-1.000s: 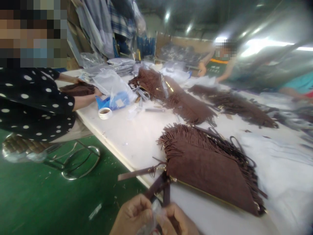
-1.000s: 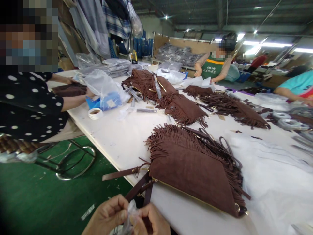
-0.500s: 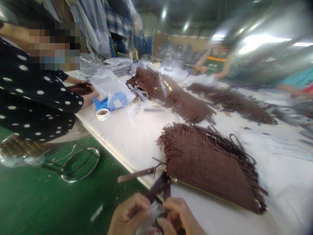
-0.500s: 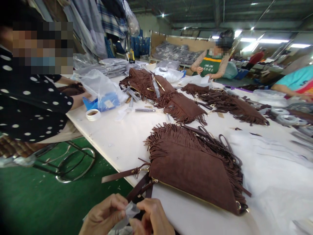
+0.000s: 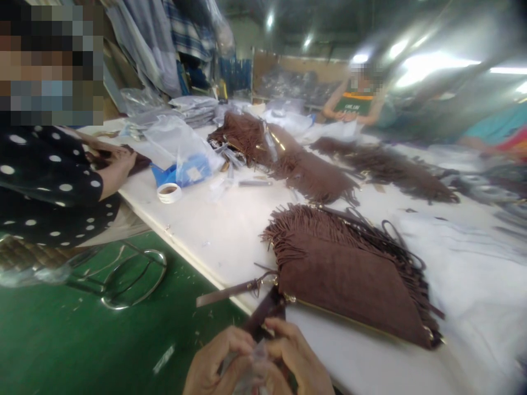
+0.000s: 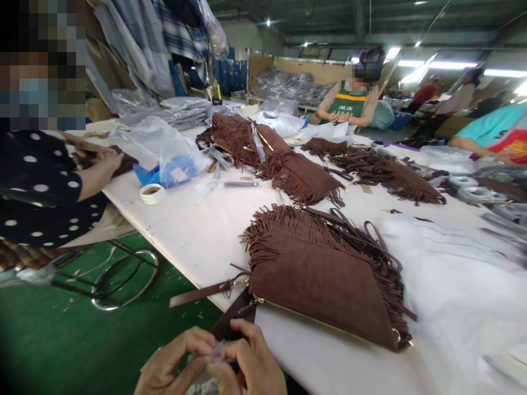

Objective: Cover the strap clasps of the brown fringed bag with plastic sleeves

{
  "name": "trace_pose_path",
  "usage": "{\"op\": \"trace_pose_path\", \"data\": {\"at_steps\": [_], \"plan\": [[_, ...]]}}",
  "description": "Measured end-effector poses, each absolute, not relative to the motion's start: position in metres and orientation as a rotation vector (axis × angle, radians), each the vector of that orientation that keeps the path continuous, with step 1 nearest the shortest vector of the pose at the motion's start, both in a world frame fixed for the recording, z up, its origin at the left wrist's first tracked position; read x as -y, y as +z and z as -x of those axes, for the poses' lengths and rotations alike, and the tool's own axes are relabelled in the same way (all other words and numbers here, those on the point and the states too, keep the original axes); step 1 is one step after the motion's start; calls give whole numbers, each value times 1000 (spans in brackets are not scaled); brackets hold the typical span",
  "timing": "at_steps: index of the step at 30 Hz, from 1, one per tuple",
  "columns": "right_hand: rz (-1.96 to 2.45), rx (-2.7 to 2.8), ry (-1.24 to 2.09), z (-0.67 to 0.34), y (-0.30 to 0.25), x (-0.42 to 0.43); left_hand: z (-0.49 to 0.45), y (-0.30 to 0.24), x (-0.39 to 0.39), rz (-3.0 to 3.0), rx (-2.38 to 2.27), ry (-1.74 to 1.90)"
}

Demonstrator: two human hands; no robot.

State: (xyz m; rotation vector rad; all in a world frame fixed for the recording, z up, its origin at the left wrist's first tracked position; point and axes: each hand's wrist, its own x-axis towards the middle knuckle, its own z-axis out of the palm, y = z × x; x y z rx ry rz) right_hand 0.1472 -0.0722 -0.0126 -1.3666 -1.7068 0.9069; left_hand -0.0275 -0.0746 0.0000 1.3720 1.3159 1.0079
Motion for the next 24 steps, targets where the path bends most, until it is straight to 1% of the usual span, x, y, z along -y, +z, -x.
{"op": "trace_pose_path", "data": {"at_steps": [4,8,13,17,22,24], "plan": [[1277,1673,991,-148,-10,68,29,-1,74,-1267,-1339,844],[1217,1717,1128,-153,-5,64,31,-9,74,-1110,-1264,836],[1253,1759,1277,-158,2,60,35,-10,72,-1301,-1275,834],[1198,1784,1291,-159,3,58,35,-6,71,-1320,-1248,844],[1167,1863,1249,-161,2,58,27,0,73,-948,-1113,825],[1180,1876,1246,-161,3,58,26,3,72,-895,-1108,820]]}}
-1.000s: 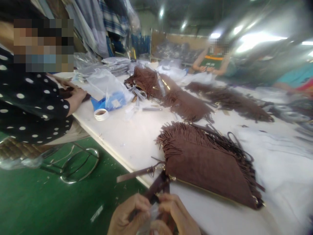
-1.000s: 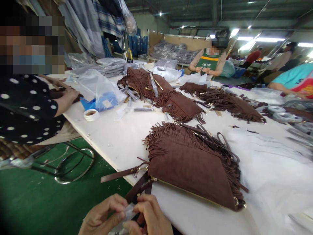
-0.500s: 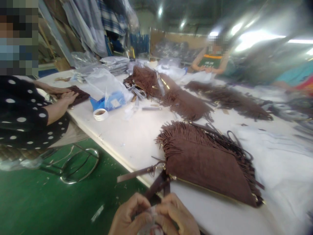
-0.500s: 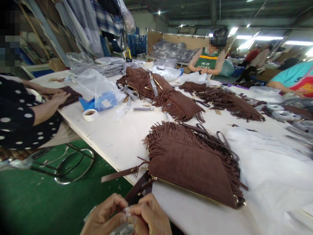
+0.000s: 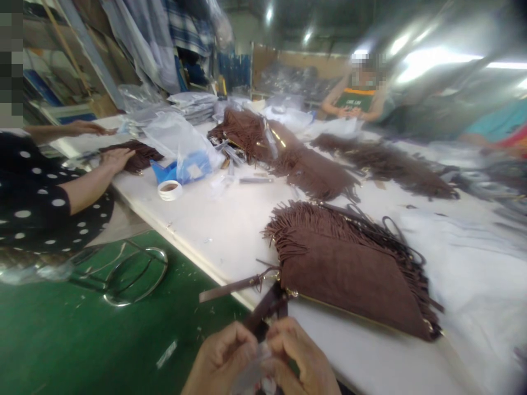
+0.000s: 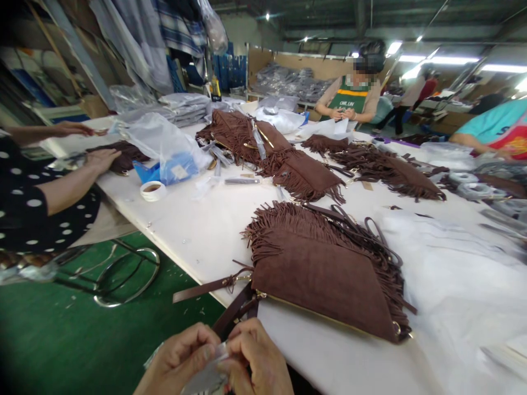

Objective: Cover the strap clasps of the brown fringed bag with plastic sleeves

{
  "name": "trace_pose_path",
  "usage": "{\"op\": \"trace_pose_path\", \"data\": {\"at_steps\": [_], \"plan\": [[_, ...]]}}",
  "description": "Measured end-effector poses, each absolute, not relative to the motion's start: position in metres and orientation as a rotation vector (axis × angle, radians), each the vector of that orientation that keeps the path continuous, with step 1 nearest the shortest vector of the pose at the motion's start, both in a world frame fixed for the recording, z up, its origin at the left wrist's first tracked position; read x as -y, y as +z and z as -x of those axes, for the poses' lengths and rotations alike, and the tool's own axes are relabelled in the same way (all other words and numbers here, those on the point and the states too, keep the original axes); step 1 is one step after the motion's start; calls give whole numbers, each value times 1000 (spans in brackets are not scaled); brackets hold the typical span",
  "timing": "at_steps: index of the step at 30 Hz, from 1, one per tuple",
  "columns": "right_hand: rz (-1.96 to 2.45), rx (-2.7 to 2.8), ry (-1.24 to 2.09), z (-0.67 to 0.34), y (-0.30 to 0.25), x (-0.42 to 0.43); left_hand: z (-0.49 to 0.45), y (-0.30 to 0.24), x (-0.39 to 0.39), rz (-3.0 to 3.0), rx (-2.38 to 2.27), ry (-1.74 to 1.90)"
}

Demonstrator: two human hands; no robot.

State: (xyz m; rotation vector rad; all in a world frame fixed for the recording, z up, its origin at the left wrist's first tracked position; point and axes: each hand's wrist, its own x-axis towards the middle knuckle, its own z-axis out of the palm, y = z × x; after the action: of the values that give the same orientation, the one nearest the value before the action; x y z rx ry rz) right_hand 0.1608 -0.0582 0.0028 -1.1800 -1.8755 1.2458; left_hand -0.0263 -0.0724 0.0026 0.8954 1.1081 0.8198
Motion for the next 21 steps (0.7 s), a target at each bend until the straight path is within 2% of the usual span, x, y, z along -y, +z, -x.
{"op": "trace_pose_path", "data": {"at_steps": [14,21], "plan": [[1320,1972,1271,-160,6,64,28,0,71,-1148,-1209,855],[1187,1985,1278,-156,7,65,29,-10,72,-1214,-1194,859]]}}
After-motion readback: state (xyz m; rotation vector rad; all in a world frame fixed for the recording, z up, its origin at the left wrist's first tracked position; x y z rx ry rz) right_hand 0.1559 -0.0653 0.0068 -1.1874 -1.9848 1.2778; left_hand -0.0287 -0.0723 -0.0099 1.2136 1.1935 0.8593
